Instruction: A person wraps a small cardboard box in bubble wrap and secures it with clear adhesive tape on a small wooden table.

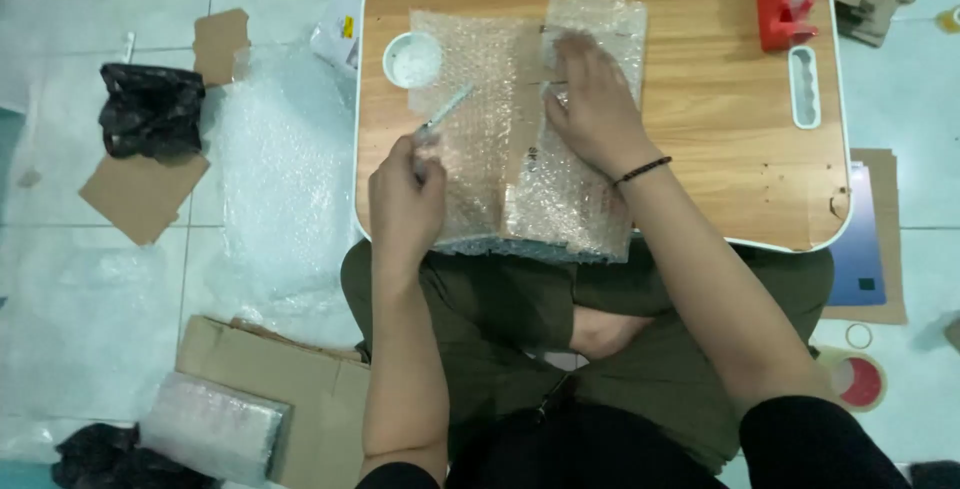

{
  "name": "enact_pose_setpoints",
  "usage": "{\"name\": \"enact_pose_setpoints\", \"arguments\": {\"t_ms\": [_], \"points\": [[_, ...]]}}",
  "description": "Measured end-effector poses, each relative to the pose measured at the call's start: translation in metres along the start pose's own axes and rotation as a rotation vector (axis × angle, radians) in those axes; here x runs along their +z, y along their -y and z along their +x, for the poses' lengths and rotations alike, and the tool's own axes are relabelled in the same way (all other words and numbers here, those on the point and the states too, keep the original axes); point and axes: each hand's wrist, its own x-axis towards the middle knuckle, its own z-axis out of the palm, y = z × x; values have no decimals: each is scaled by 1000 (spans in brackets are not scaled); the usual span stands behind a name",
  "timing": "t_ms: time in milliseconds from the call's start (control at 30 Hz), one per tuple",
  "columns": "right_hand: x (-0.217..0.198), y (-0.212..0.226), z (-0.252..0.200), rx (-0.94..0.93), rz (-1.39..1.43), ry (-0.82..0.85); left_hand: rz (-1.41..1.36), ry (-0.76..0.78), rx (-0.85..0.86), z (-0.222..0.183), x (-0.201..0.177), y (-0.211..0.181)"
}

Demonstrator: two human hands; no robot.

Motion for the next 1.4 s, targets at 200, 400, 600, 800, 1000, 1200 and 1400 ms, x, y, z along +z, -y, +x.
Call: {"name": "enact_pose_setpoints", "arguments": {"t_ms": [200,400,600,800,1000,1200,1400], "points": [[12,-10,2,-15,-129,50,240,243,481,0,53,-79],[4,-18,-3,141,103,-101,601,215,601,-16,120,-79],[-49,0,-32,166,-35,18,258,422,286,-15,62,-103],[-83,45,-108,-192,-66,68,-85,202,197,-22,22,-53],[-83,35,-147,-183,-39,-36,13,117,13,-13,8,-5],[-78,42,-156,-95,68,-267,585,-348,384,-33,47,14],[-76,42,-153,-55,191,-356,400,455,400,-73,74,-22]]}}
